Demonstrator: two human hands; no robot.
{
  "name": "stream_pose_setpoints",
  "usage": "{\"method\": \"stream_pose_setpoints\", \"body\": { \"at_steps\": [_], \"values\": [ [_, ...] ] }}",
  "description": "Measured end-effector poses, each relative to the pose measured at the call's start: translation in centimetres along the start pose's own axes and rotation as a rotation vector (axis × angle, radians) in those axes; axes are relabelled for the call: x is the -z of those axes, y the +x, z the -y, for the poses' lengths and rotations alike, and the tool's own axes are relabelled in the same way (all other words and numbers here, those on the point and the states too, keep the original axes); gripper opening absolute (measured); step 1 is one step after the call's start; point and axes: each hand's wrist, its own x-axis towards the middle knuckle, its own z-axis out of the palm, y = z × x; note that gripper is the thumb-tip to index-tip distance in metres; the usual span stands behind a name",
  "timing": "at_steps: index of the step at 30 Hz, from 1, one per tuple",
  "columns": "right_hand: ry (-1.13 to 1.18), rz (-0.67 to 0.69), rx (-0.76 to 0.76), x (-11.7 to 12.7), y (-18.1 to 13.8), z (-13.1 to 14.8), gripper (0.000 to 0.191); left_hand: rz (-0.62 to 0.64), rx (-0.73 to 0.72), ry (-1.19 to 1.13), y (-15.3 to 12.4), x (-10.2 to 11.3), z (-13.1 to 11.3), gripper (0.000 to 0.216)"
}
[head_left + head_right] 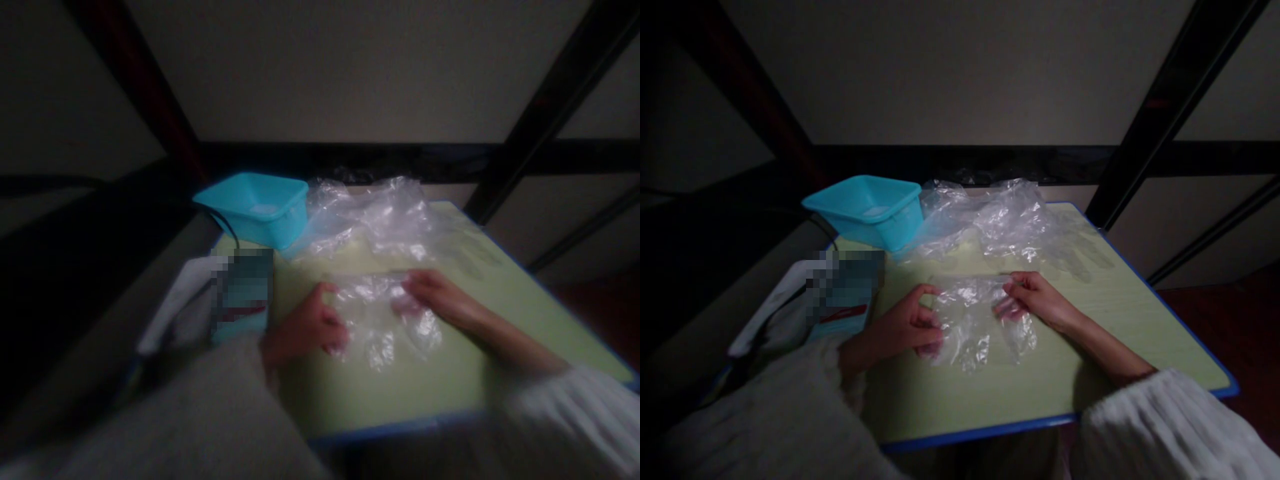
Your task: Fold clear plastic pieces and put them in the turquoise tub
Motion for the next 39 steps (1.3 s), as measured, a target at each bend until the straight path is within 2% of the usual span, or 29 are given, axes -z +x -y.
{"method": "stream_pose_setpoints", "body": {
  "at_steps": [2, 4, 6, 8, 10, 11, 12, 14, 18, 20, 21, 23, 27, 39],
  "values": [
    [-0.018, 0.025, -0.014, 0.3, 0.0, 0.0, 0.039, -0.033, -0.021, 0.042, 0.1, 0.1, 0.0, 0.058],
    [-0.039, 0.111, -0.066, 0.7, -0.3, 0.1, 0.037, -0.148, -0.062, 0.077, 0.3, 0.5, -0.1, 0.055],
    [-0.065, 0.296, -0.166, 1.0, -1.0, 0.6, 0.034, -0.323, -0.134, 0.108, 0.8, 0.9, -0.2, 0.051],
    [-0.112, 0.546, -0.284, 1.3, -1.8, 1.4, 0.029, -0.499, -0.238, 0.167, 1.2, 1.3, -0.2, 0.048],
    [-0.191, 0.74, -0.351, 1.7, -2.4, 2.1, 0.024, -0.608, -0.349, 0.275, 1.4, 1.4, -0.1, 0.048],
    [-0.235, 0.787, -0.352, 2.0, -2.6, 2.4, 0.022, -0.633, -0.398, 0.339, 1.3, 1.4, 0.0, 0.048],
    [-0.277, 0.795, -0.329, 2.3, -2.7, 2.6, 0.022, -0.64, -0.436, 0.408, 1.2, 1.3, 0.0, 0.047],
    [-0.345, 0.689, -0.208, 2.7, -2.5, 2.8, 0.027, -0.619, -0.463, 0.554, 0.7, 1.0, -0.1, 0.043],
    [-0.467, 0.231, 0.25, 2.9, -1.8, 2.6, 0.025, -0.528, -0.373, 0.869, -0.6, 0.1, -0.6, 0.033],
    [-0.566, 0.101, 0.463, 2.6, -1.4, 2.4, 0.022, -0.479, -0.312, 0.986, -1.0, -0.2, -0.9, 0.033],
    [-0.619, 0.094, 0.542, 2.4, -1.2, 2.3, 0.027, -0.454, -0.279, 1.029, -1.2, -0.3, -1.0, 0.034],
    [-0.709, 0.163, 0.642, 2.2, -0.8, 2.0, 0.048, -0.418, -0.221, 1.089, -1.3, -0.4, -1.3, 0.035],
    [-0.84, 0.304, 0.627, 2.4, -0.4, 1.2, 0.077, -0.384, -0.18, 1.124, -1.5, -0.5, -1.7, 0.038],
    [-1.048, 0.383, 0.524, 2.3, -0.6, 0.6, 0.103, -0.326, -0.238, 1.061, -1.3, -0.3, -1.6, 0.042]
  ]
}}
